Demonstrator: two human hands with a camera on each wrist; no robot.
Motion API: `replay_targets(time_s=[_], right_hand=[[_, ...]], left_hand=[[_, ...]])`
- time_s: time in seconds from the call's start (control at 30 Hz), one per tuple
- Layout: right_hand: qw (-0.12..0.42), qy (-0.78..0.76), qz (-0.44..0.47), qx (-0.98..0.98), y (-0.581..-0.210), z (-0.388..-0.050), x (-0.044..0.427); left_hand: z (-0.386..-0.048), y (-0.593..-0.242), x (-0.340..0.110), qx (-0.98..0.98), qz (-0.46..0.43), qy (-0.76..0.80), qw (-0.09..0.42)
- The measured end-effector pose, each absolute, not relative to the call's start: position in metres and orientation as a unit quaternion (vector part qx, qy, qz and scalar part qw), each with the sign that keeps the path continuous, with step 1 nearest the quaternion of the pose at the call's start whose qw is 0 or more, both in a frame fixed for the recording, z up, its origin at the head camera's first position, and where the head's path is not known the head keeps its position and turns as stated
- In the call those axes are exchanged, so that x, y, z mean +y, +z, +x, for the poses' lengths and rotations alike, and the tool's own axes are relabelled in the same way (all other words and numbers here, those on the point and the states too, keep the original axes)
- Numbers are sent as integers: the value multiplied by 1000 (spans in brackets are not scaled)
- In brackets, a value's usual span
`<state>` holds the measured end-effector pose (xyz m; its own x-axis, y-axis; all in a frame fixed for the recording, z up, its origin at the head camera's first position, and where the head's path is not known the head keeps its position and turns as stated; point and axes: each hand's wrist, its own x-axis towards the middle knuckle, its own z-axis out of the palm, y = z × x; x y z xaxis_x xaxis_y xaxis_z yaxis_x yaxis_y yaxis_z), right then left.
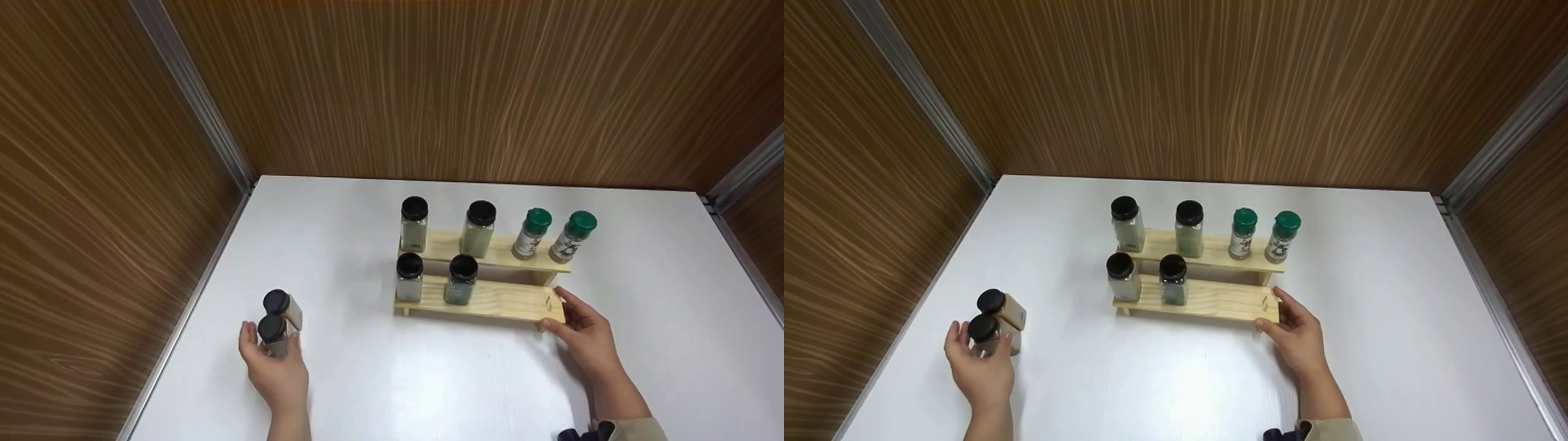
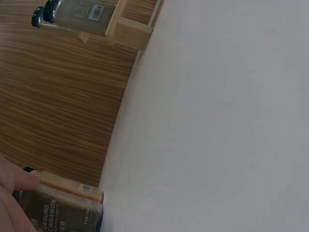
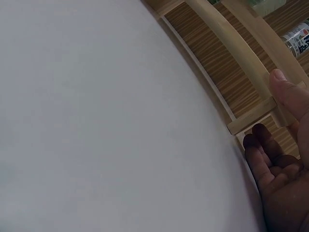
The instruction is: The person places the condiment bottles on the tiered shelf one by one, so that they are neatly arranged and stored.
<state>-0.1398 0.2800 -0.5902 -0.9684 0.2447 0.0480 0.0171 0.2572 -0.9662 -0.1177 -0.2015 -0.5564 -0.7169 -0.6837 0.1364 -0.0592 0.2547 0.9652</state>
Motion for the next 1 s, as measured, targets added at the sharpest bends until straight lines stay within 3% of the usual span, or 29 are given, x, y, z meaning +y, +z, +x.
replay_targets(time_s=[0.4, 1.0], right_hand=[[87, 595, -91, -794, -590, -141, 280], [88, 591, -84, -798, -588, -139, 280]], left_hand=[[-116, -556, -205, -768, 253, -538, 240], [-105, -541, -186, -782, 204, -527, 262]])
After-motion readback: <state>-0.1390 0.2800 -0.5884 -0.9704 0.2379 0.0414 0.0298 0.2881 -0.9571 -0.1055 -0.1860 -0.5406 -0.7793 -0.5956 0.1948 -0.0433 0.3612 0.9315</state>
